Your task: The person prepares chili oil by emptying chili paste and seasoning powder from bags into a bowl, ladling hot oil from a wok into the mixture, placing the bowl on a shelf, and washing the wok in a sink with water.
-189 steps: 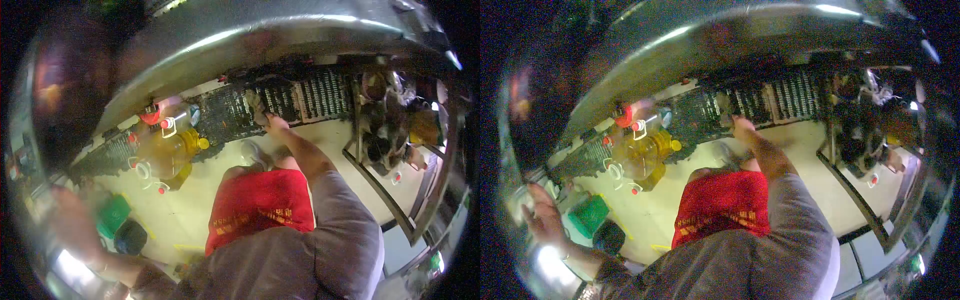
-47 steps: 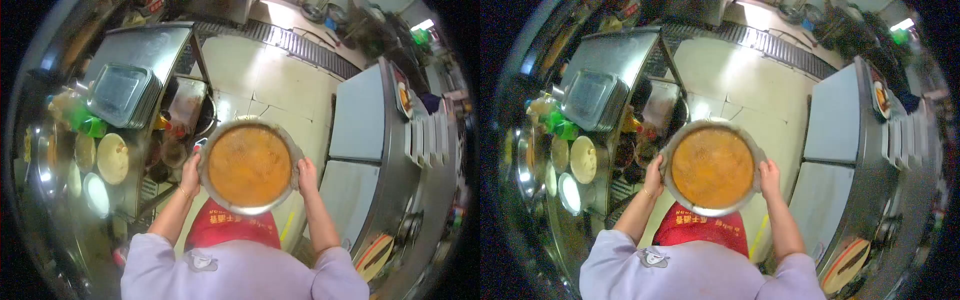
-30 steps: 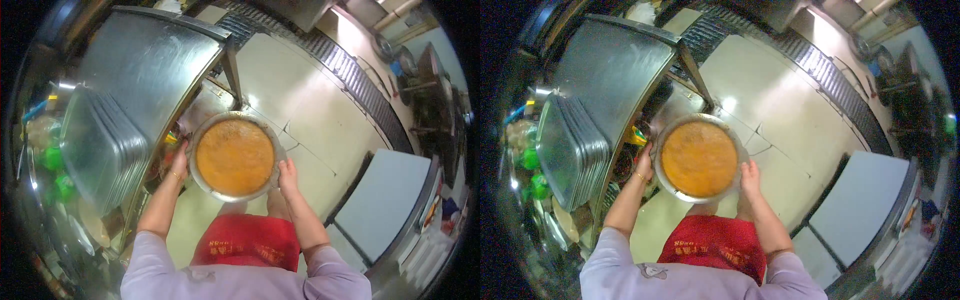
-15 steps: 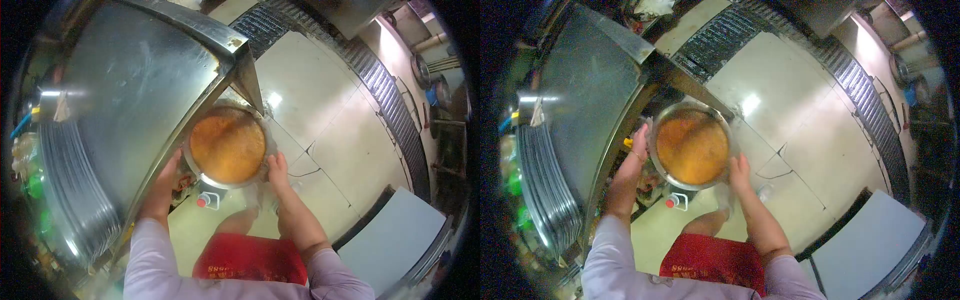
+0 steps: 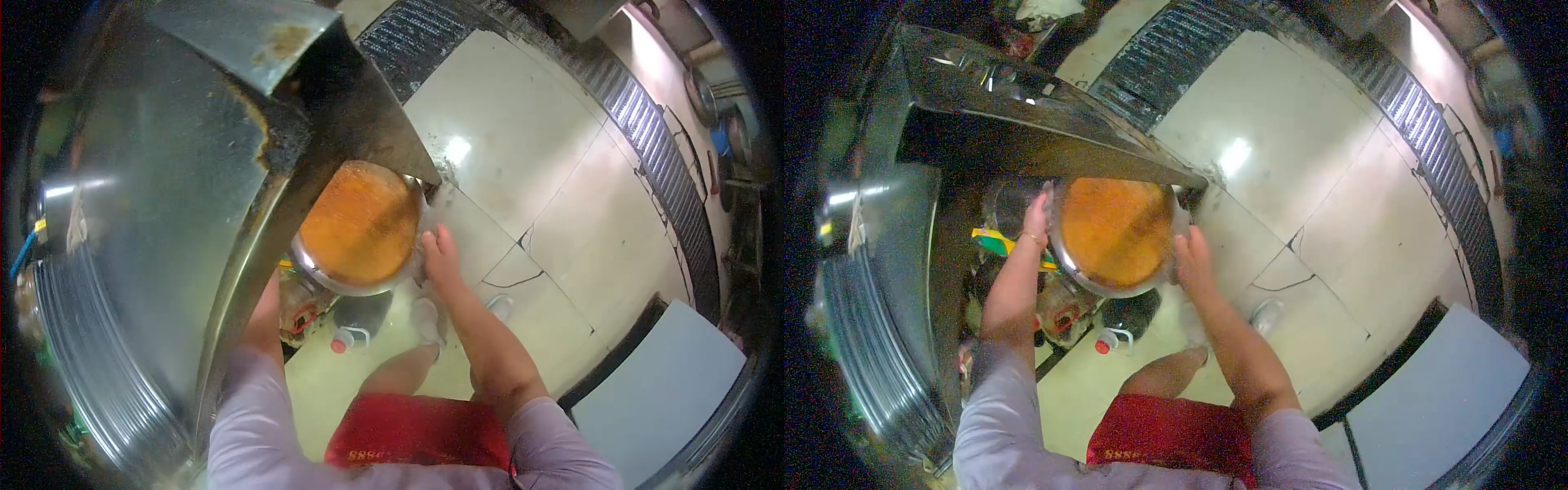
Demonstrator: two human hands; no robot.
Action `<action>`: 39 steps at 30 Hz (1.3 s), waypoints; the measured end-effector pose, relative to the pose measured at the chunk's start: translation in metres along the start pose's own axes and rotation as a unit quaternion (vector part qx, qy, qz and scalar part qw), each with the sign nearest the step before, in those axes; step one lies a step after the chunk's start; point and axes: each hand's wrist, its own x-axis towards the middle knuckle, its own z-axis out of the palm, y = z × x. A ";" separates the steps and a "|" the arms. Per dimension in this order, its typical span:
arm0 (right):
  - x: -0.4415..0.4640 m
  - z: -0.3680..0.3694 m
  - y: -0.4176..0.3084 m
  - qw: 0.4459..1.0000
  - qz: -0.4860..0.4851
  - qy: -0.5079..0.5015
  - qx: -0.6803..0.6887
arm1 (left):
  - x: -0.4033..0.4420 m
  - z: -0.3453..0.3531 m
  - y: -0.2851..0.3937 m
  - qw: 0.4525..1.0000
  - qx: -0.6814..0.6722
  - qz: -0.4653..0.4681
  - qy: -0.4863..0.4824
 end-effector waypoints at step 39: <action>-0.377 -0.127 -0.218 0.896 0.032 -0.397 -0.196 | -0.673 0.050 -0.061 0.942 -0.279 -0.086 -0.167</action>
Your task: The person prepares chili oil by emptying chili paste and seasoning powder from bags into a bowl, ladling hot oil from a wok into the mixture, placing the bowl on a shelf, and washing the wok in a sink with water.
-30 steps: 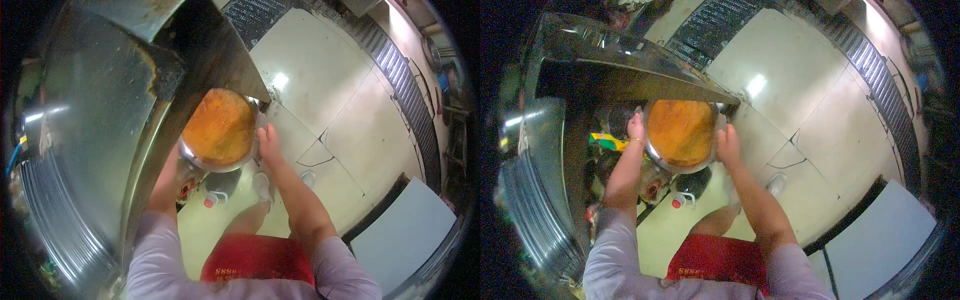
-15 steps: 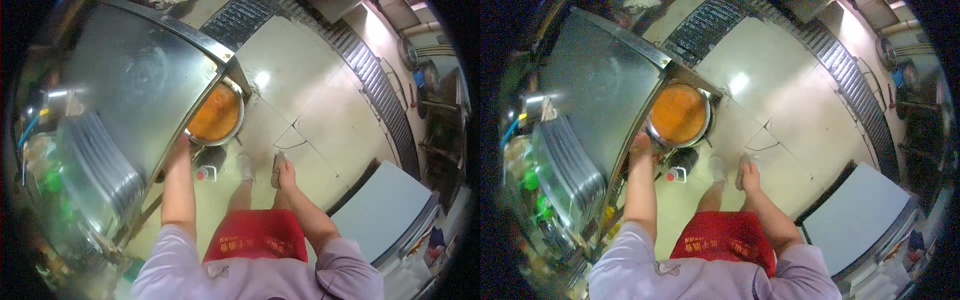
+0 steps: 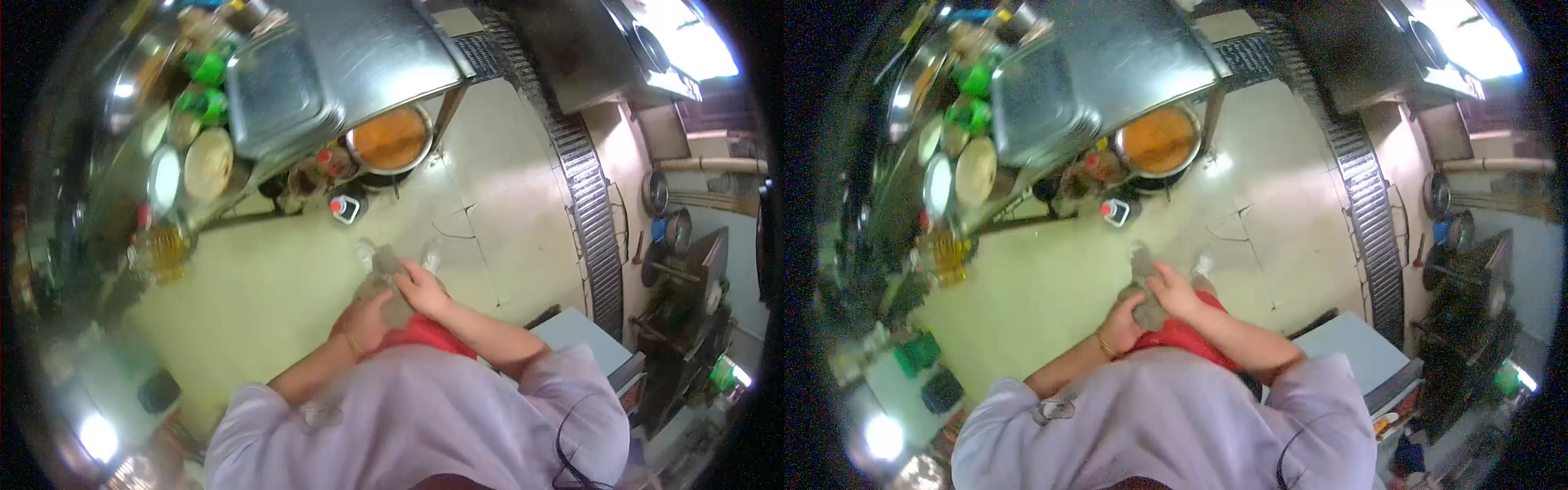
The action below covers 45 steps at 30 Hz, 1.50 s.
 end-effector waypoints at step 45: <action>0.462 1.025 -0.337 0.871 0.377 -0.310 0.048 | -0.404 -0.903 0.312 0.659 -0.579 0.380 0.294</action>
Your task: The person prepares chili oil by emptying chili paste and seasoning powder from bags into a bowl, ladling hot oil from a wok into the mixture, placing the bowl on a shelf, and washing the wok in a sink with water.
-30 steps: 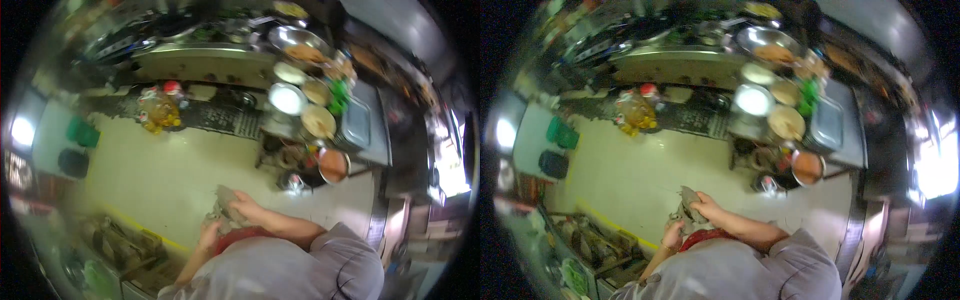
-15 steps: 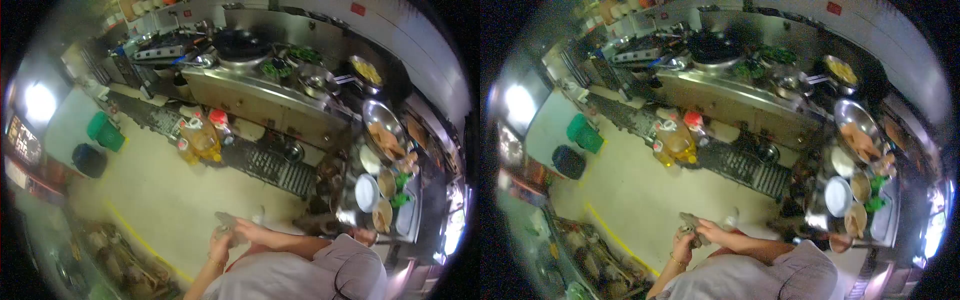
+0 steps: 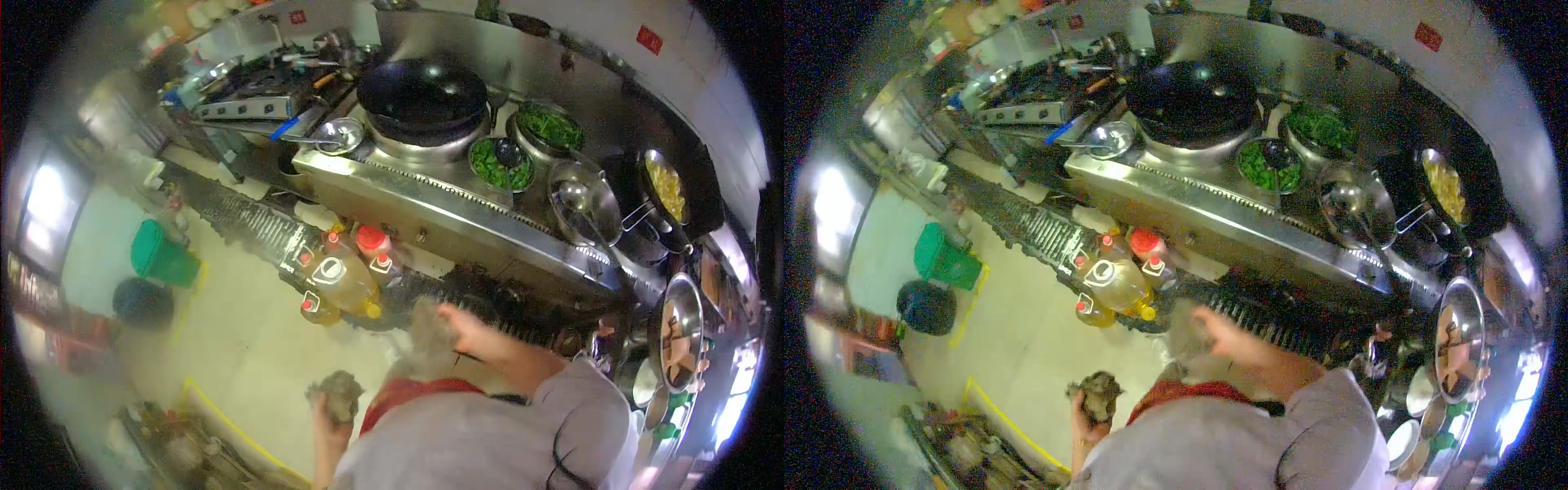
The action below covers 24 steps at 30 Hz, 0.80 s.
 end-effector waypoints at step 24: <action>0.211 0.029 -0.865 0.714 -0.468 0.318 -0.412 | 0.434 0.536 0.063 0.983 0.050 -0.002 -0.178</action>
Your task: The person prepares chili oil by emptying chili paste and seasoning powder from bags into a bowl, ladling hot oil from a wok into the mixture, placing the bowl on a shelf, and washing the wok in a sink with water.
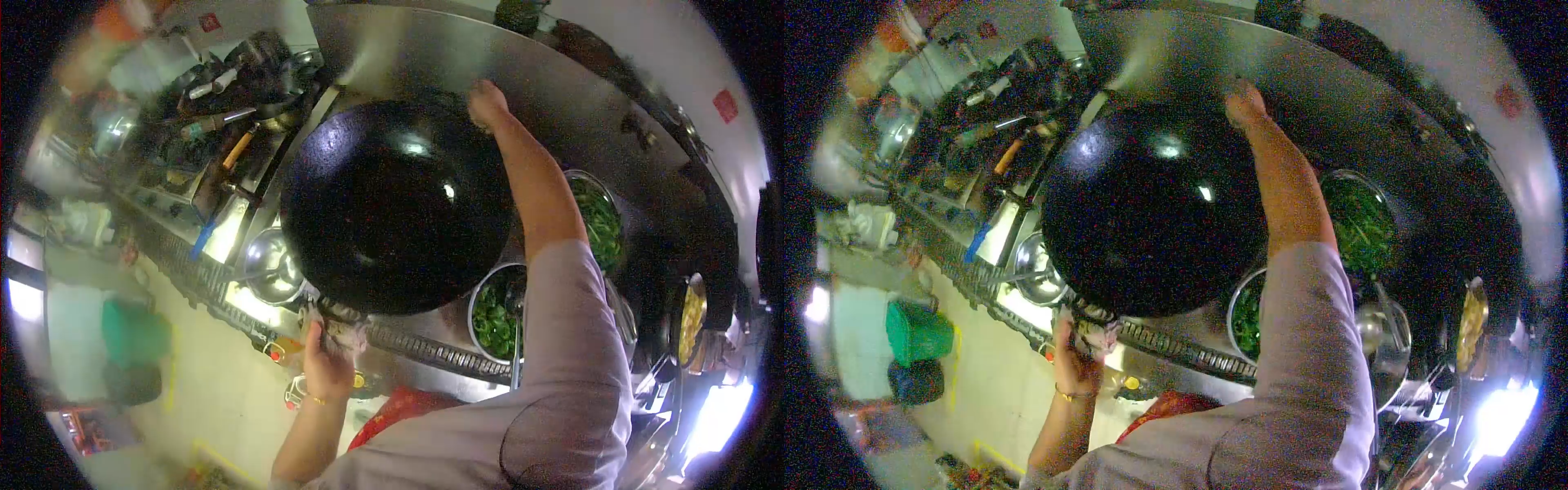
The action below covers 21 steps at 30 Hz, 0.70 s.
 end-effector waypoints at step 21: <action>-0.144 -0.061 -0.014 0.999 0.012 0.010 -0.048 | -0.023 -0.042 0.081 0.990 0.130 0.052 0.012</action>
